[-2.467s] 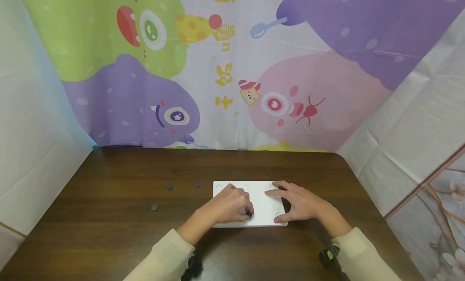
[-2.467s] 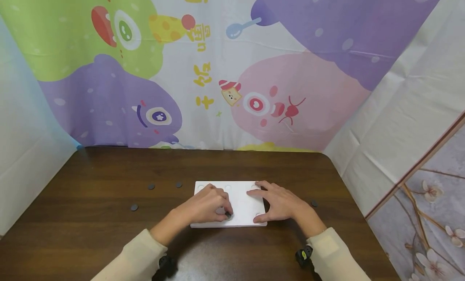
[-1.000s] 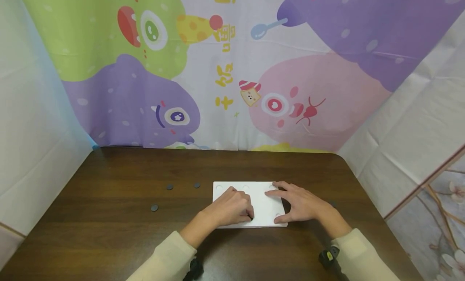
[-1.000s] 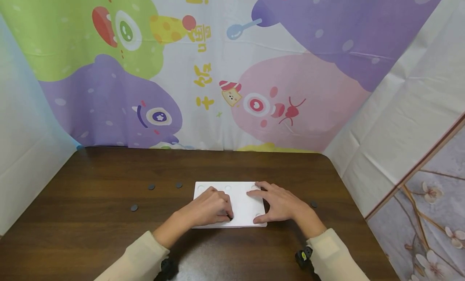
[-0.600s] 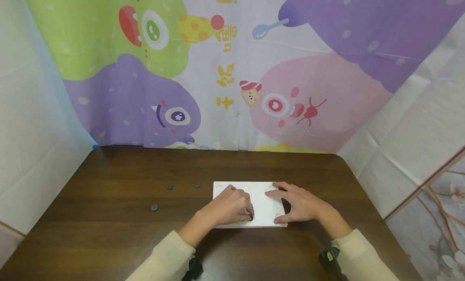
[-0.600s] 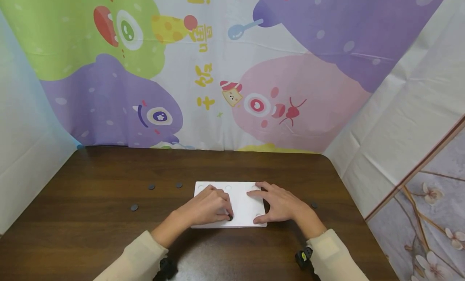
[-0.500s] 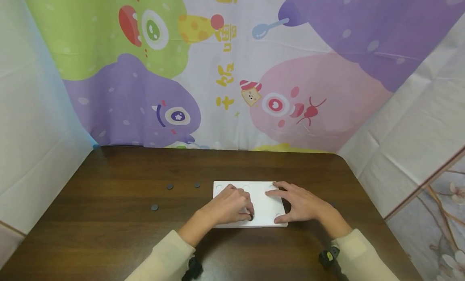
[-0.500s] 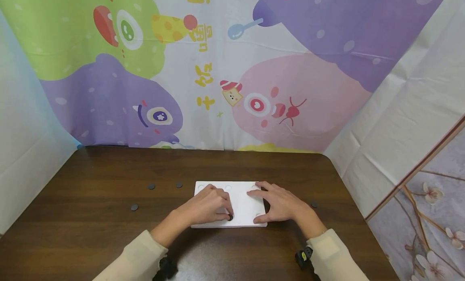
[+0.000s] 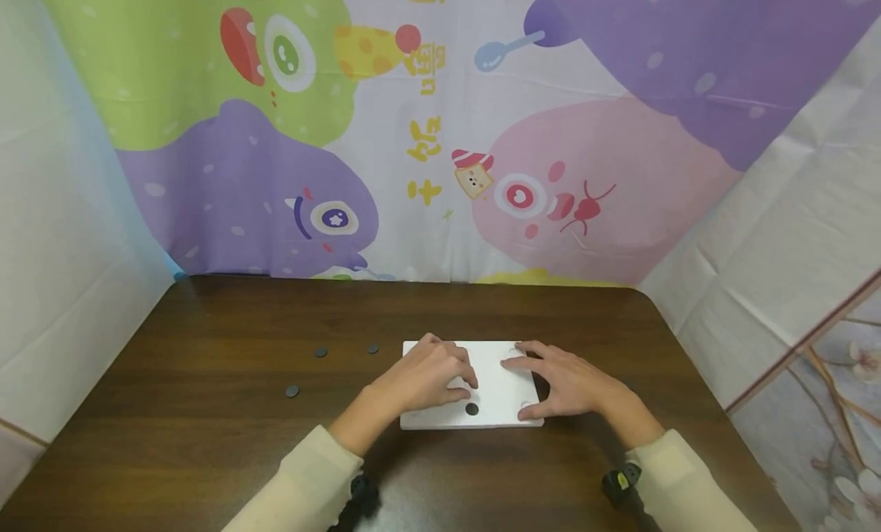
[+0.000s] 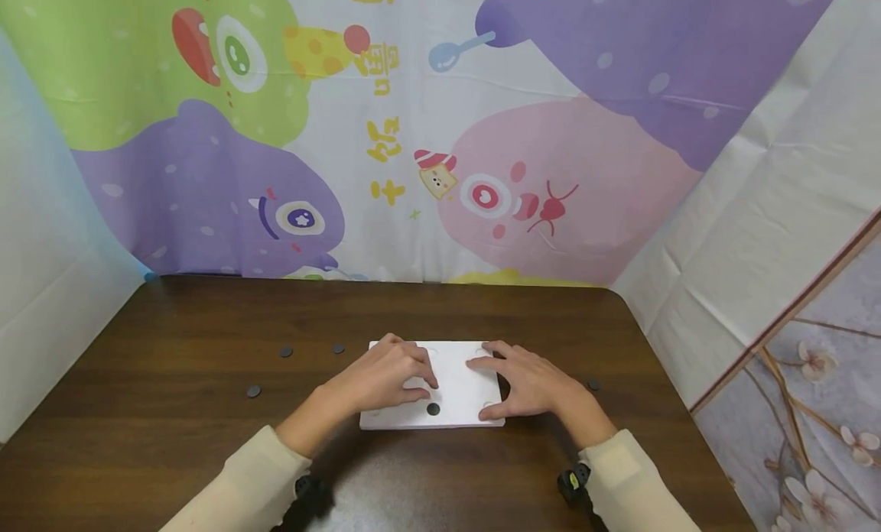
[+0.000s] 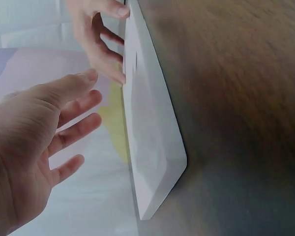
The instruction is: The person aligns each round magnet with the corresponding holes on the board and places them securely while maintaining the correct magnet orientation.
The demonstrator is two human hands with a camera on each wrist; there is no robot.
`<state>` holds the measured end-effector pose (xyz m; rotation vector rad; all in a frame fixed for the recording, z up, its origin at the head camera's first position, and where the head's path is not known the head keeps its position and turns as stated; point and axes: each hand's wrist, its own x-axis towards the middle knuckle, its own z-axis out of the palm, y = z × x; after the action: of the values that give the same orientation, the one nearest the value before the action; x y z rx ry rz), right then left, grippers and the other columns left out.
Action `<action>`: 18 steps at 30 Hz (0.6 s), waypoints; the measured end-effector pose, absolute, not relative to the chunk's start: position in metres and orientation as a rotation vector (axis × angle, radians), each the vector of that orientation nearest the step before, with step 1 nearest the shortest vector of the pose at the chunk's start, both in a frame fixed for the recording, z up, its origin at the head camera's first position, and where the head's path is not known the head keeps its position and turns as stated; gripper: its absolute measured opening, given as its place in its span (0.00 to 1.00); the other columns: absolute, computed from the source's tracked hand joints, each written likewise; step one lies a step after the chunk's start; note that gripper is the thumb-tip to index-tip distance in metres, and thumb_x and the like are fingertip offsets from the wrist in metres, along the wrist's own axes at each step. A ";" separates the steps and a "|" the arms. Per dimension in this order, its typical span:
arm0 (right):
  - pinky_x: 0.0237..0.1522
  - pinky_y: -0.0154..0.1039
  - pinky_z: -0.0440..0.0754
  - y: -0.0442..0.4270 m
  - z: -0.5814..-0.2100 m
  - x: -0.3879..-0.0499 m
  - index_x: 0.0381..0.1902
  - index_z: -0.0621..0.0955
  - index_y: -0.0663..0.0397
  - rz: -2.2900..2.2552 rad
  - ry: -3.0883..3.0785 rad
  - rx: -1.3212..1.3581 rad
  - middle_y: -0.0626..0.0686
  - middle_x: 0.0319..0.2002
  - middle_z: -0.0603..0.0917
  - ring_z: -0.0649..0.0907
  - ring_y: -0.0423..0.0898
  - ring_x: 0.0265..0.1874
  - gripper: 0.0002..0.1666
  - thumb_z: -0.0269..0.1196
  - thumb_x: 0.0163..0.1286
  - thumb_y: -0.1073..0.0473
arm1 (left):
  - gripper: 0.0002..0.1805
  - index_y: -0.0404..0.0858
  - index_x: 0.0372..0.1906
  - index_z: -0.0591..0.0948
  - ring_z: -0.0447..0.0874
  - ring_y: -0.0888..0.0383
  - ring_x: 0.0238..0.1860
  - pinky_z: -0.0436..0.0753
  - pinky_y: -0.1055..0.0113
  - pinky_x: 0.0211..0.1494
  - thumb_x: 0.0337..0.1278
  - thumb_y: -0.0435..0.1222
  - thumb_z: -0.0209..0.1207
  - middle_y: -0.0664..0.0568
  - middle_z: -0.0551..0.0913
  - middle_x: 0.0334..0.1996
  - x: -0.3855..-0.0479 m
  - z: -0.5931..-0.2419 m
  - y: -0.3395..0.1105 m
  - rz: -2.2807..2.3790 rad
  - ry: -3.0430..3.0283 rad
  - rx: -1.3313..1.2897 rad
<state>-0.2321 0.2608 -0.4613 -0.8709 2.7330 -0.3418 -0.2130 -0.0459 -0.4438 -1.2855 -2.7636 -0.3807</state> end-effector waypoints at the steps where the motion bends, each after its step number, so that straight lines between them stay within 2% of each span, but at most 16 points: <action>1: 0.73 0.78 0.77 0.261 -0.461 -0.233 0.83 0.77 0.35 -0.340 2.734 -0.874 0.62 0.85 0.71 0.77 0.71 0.79 0.54 0.78 0.64 0.26 | 0.06 0.53 0.47 0.97 0.93 0.62 0.50 0.83 0.50 0.64 0.69 0.43 0.78 0.62 0.96 0.44 -0.213 -0.443 -0.047 -0.385 -2.764 -1.281; 18: 0.72 0.80 0.77 0.260 -0.461 -0.234 0.83 0.77 0.34 -0.324 2.733 -0.844 0.62 0.85 0.71 0.76 0.71 0.79 0.54 0.77 0.63 0.24 | 0.07 0.52 0.47 0.97 0.93 0.59 0.50 0.83 0.50 0.63 0.67 0.44 0.79 0.60 0.96 0.45 -0.216 -0.444 -0.061 -0.382 -2.754 -1.222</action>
<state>-0.2338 0.2598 -0.4613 -0.8436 2.7335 -0.3237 -0.2164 -0.0610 -0.4437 -1.2217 -2.7543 -0.3823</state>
